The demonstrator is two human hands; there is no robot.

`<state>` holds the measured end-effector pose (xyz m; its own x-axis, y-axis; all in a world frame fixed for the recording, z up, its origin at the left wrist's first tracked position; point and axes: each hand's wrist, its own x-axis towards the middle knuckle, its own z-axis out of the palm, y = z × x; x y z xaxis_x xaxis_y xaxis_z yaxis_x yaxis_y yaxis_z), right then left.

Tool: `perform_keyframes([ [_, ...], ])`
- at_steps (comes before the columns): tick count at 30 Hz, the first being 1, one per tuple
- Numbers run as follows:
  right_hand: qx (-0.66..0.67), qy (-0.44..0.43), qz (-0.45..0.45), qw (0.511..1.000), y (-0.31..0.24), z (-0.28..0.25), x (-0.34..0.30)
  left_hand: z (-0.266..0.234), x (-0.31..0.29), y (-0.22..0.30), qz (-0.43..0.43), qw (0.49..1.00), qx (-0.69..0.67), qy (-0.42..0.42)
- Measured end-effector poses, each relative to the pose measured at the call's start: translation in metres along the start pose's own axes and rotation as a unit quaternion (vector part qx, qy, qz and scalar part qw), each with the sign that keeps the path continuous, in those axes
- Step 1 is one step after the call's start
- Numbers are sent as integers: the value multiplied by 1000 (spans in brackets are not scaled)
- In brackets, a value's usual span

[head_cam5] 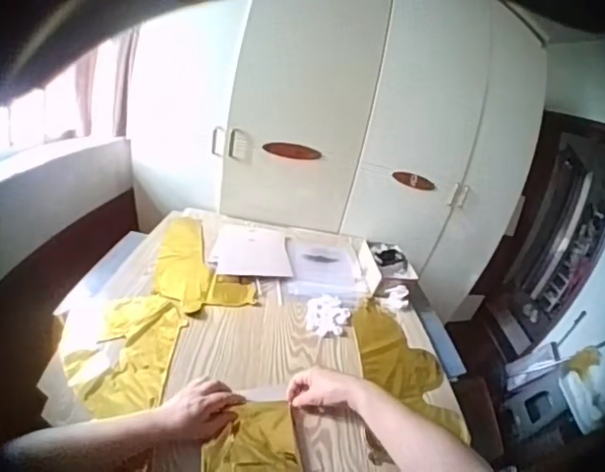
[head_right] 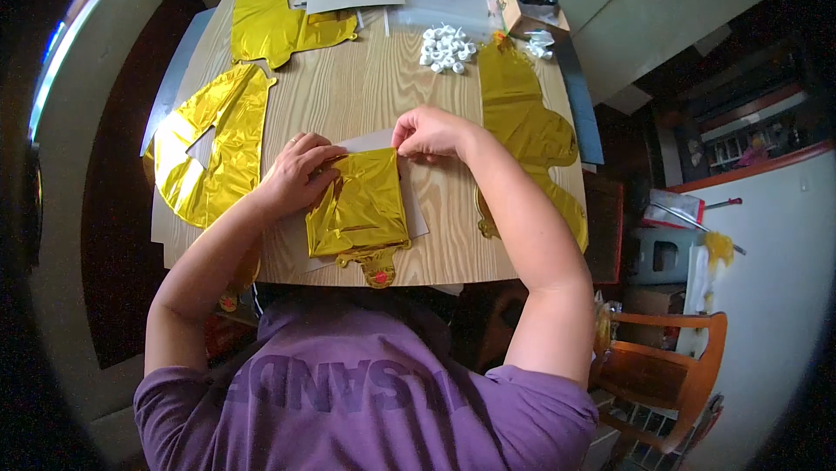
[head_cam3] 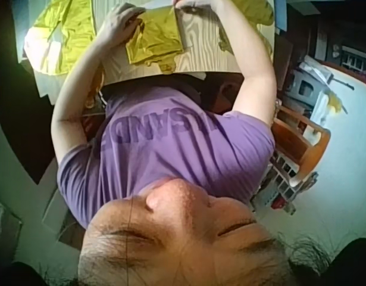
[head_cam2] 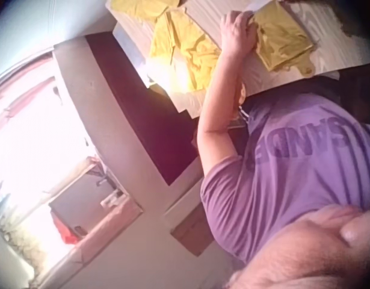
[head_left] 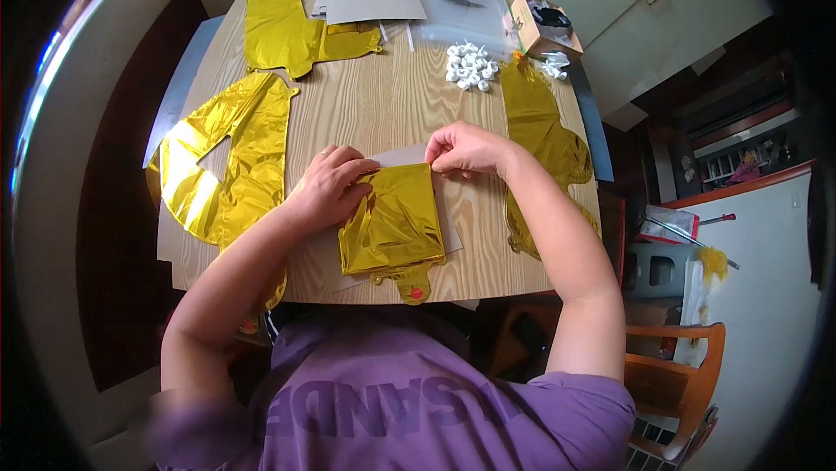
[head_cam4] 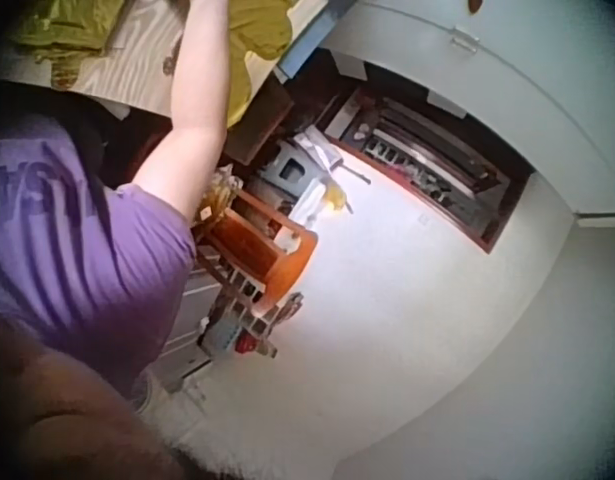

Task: Folding a large gold-colored foil sheet and placing a paper label inside it.

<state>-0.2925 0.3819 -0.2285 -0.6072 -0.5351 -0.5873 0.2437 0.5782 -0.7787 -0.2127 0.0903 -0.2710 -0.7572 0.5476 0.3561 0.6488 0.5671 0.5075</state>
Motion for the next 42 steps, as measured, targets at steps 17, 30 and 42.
perform_keyframes([
  [17, -21, 13, -6, 1000, -2, 8, 1, -1, 1, -3, 13, 1000, 0, 16],
  [30, 30, 96, 19, 995, -6, 33, 7, -20, 19, 10, -177, 978, -27, -110],
  [42, -63, 127, 41, 989, -23, 36, 6, -8, 11, 19, -153, 982, 103, -44],
])
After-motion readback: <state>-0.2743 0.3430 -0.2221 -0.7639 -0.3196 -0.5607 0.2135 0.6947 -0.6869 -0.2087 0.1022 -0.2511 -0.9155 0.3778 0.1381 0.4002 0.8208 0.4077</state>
